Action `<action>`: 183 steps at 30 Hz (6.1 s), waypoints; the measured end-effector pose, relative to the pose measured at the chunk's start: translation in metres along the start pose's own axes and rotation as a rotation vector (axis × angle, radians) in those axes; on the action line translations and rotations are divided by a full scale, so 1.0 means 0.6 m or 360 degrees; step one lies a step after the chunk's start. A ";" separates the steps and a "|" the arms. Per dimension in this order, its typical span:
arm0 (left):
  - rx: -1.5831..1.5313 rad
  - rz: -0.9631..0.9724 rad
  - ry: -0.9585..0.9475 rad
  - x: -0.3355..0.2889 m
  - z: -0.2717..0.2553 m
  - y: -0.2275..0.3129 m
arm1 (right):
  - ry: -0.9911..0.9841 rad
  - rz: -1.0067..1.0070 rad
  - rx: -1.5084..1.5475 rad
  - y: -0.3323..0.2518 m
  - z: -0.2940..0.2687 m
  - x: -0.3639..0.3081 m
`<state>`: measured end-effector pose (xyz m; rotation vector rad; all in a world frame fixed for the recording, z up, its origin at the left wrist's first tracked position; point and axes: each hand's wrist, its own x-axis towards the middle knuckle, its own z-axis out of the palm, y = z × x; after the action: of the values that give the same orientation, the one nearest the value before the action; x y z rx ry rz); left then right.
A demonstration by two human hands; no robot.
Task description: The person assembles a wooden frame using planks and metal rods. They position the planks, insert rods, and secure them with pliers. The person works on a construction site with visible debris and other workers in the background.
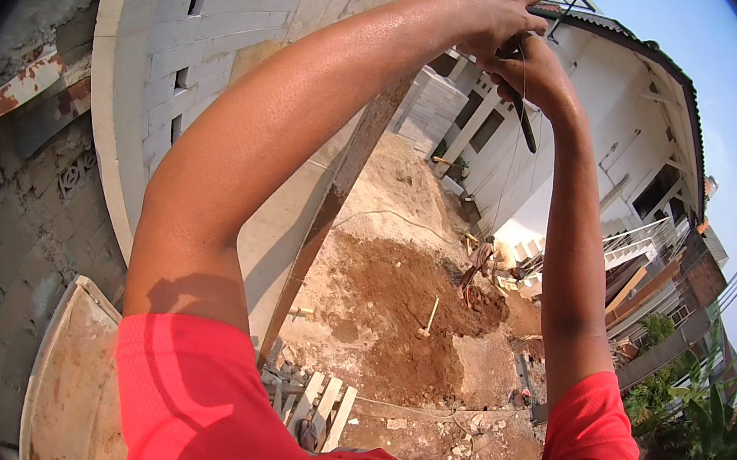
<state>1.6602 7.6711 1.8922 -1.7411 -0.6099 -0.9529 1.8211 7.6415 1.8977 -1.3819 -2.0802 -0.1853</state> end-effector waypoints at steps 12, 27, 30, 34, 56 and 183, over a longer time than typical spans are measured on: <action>-0.0743 -0.0228 0.0065 0.019 0.034 0.019 | -0.0027 0.0057 0.0100 -0.033 -0.115 -0.139; -0.1147 -0.0959 0.0007 0.130 0.062 -0.026 | 0.1466 -0.0874 0.0099 -0.042 -0.159 -0.237; -0.1092 -0.0719 -0.0191 0.131 0.039 -0.026 | -0.0015 -0.0990 0.0532 -0.025 -0.162 -0.278; -0.1011 -0.0681 -0.0351 0.142 0.076 -0.076 | 0.0111 -0.0390 0.0324 0.003 -0.058 -0.159; -0.0950 -0.0620 -0.0554 0.124 -0.028 -0.030 | 0.1711 -0.0925 0.2396 -0.042 -0.120 0.096; -0.0428 -0.2214 -0.0534 -0.523 0.086 0.348 | -0.1003 0.3106 0.0769 0.502 0.656 -1.397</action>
<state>1.6611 7.6562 1.5122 -1.5747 -2.1281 -1.6909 2.1312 7.2913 1.0437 -2.4972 -0.1875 1.5008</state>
